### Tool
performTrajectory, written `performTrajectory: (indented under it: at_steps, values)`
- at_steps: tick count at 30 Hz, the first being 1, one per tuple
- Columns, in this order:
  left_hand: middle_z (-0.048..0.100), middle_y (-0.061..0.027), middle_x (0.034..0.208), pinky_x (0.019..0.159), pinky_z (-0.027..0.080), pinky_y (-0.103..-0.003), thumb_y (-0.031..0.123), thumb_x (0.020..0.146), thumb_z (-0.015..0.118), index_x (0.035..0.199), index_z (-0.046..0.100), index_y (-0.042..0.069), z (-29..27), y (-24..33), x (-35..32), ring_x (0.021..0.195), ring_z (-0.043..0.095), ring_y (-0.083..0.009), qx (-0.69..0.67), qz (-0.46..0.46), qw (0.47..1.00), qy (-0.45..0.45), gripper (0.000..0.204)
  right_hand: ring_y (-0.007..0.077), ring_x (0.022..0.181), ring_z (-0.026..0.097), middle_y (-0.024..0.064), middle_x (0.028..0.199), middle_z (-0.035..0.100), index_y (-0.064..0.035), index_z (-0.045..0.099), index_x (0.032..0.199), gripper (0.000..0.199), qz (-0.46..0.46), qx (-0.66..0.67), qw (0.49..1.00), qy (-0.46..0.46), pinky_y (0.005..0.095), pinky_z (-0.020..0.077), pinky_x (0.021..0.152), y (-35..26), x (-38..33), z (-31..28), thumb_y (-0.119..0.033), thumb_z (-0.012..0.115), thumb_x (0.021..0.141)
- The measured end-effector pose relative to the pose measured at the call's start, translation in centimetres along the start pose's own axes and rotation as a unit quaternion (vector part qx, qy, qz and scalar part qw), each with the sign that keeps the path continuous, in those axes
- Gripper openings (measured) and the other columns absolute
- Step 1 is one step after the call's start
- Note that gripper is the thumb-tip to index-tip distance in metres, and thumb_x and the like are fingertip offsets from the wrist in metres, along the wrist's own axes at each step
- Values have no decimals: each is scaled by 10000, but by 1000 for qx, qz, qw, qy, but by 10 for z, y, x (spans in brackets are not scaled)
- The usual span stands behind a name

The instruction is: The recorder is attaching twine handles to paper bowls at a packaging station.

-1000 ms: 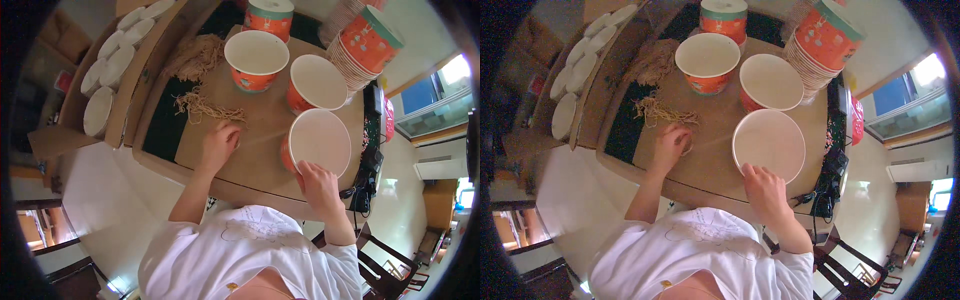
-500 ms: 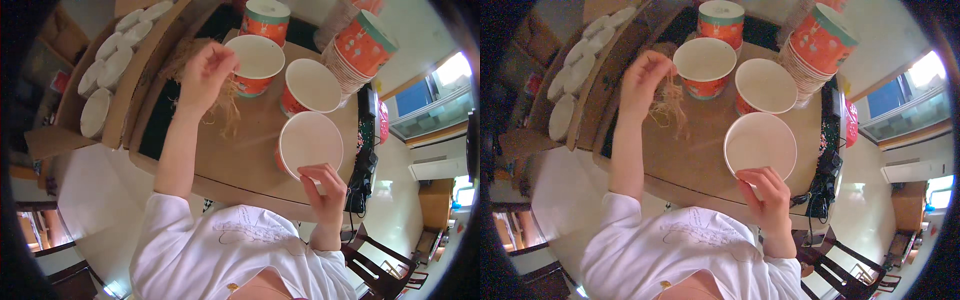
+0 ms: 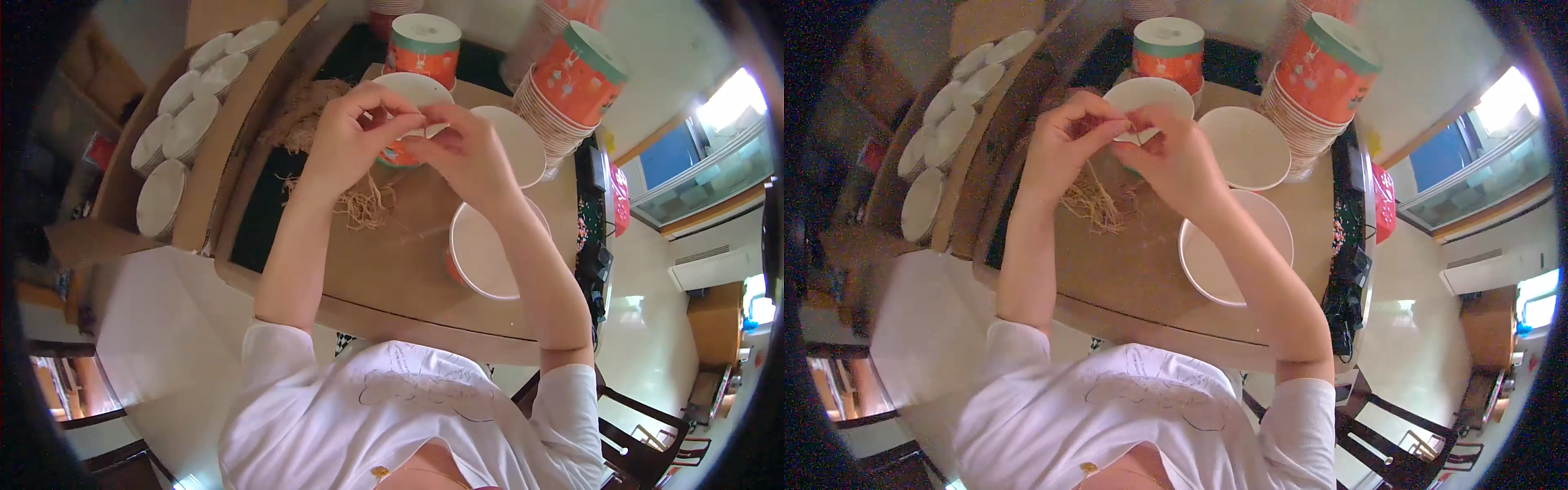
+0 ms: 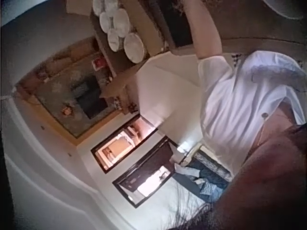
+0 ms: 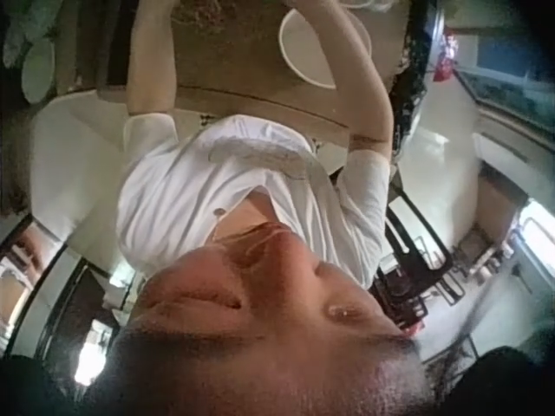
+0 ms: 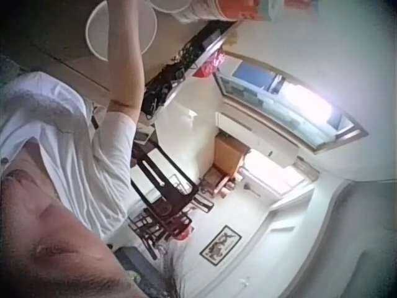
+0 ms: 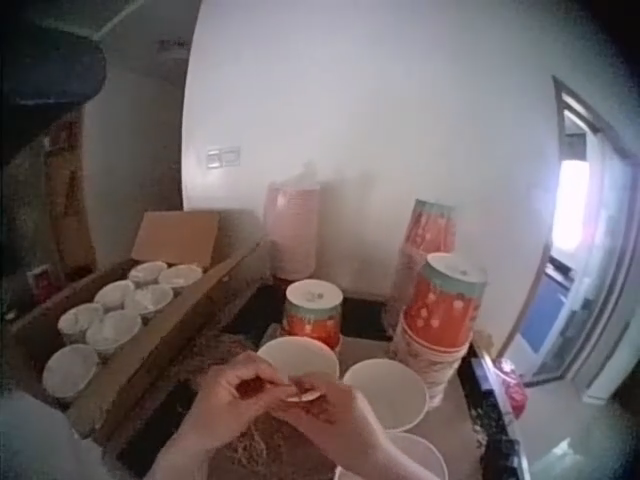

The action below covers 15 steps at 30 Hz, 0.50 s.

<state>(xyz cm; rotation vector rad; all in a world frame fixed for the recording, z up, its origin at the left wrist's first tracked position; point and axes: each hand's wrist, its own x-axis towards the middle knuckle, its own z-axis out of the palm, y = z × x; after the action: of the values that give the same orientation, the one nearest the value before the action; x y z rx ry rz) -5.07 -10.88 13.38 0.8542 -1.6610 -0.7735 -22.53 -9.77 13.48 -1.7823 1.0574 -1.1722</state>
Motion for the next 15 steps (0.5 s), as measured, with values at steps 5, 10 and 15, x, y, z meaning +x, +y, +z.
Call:
performTrajectory:
  at_steps: [5, 10, 15]
  values:
    - [624, -10, 781, 620, 432, -212, 67, 796, 689, 855, 668, 35, -20, 1, -18, 678, 549, -64, 34, -45, 997, 50, 70, 63, 609, 540, 27, 736, 641, 1, 669, 893, 184, 115, 90, 986, -78, 196, 404, 533, -33, -20, -13, -178, 630, 871]
    - [592, -8, 755, 604, 426, -222, 33, 782, 685, 801, 650, 39, -29, -4, -65, 662, 543, -81, 91, -81, 992, -16, 40, 146, 632, 525, 99, 744, 603, 24, 681, 771, 283, 40, 176, 981, -73, 258, 395, 569, -35, -89, -61, -245, 620, 836]
    - [554, -7, 722, 581, 418, -248, 58, 746, 724, 752, 674, 80, 12, -3, -139, 660, 522, -95, -91, -157, 950, -256, 55, 166, 538, 461, 87, 759, 561, -81, 504, 648, 266, -150, 429, 885, -100, 355, 388, 437, -6, -144, -62, -190, 510, 890]
